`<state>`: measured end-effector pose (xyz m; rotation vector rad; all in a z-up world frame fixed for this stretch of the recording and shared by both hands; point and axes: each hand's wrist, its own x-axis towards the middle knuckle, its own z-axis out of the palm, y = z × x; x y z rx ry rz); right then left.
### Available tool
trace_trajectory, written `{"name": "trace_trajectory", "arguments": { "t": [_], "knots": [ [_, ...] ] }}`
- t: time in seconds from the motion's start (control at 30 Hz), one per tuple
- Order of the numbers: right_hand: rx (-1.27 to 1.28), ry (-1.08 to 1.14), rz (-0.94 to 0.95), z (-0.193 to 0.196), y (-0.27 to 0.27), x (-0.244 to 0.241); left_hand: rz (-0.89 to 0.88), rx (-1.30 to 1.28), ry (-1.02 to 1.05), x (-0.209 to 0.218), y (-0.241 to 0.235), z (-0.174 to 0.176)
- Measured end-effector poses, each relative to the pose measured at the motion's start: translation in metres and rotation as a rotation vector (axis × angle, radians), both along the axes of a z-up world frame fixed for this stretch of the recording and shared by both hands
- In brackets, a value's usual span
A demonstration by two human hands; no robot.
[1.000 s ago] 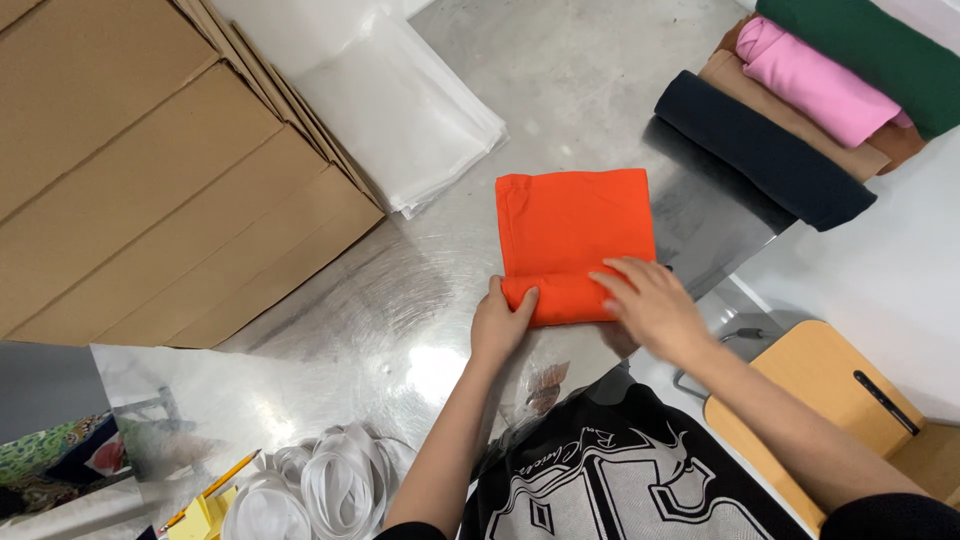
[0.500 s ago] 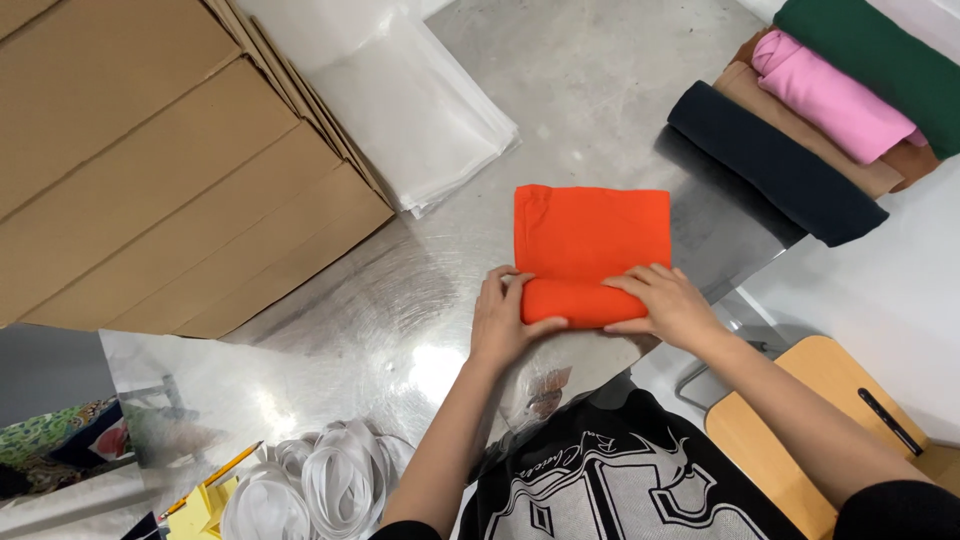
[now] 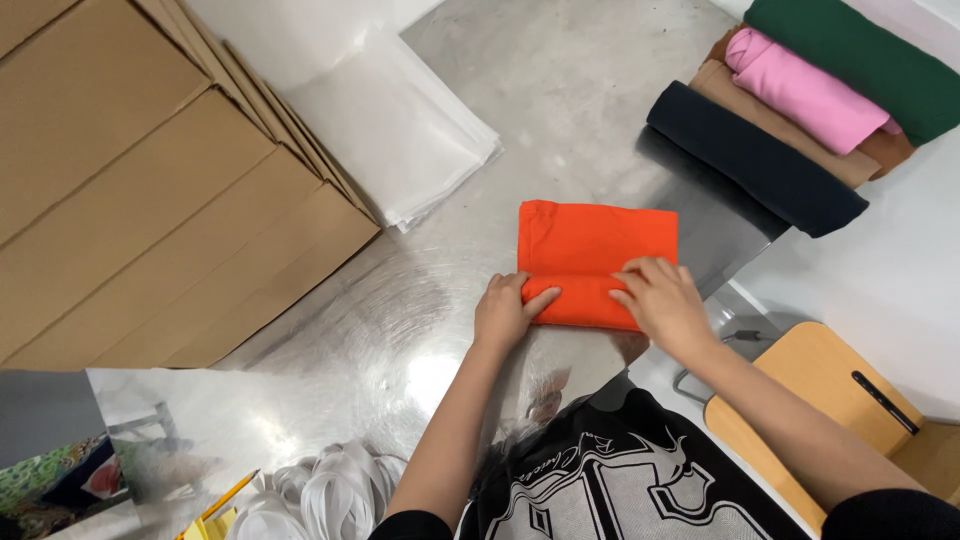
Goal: The person folds a green garment, an orange garment, and a black-and-white checkered garment on a metal table. They retrieve each item from a nearby clothing rack, fold it neatly, and place it on a stack of other folded clothes.
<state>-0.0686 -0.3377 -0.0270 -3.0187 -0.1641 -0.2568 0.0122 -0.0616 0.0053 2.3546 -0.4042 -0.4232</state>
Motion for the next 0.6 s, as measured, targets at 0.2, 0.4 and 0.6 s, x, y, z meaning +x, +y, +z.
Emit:
{"name": "trace_trajectory", "arguments": {
  "t": [0.2,0.4,0.6],
  "knots": [
    [-0.028,0.006,-0.002,0.023,0.032,-0.035,-0.019,0.139,0.048,0.011,-0.011,0.026],
    [0.019,0.141,-0.014,0.021,0.009,-0.004,0.071,0.192,0.174,0.029,-0.019,-0.004],
    [0.276,0.459,-0.002,0.058,-0.007,0.036,-0.153,-0.052,-0.129,0.016,-0.011,0.031]
  ]
}}
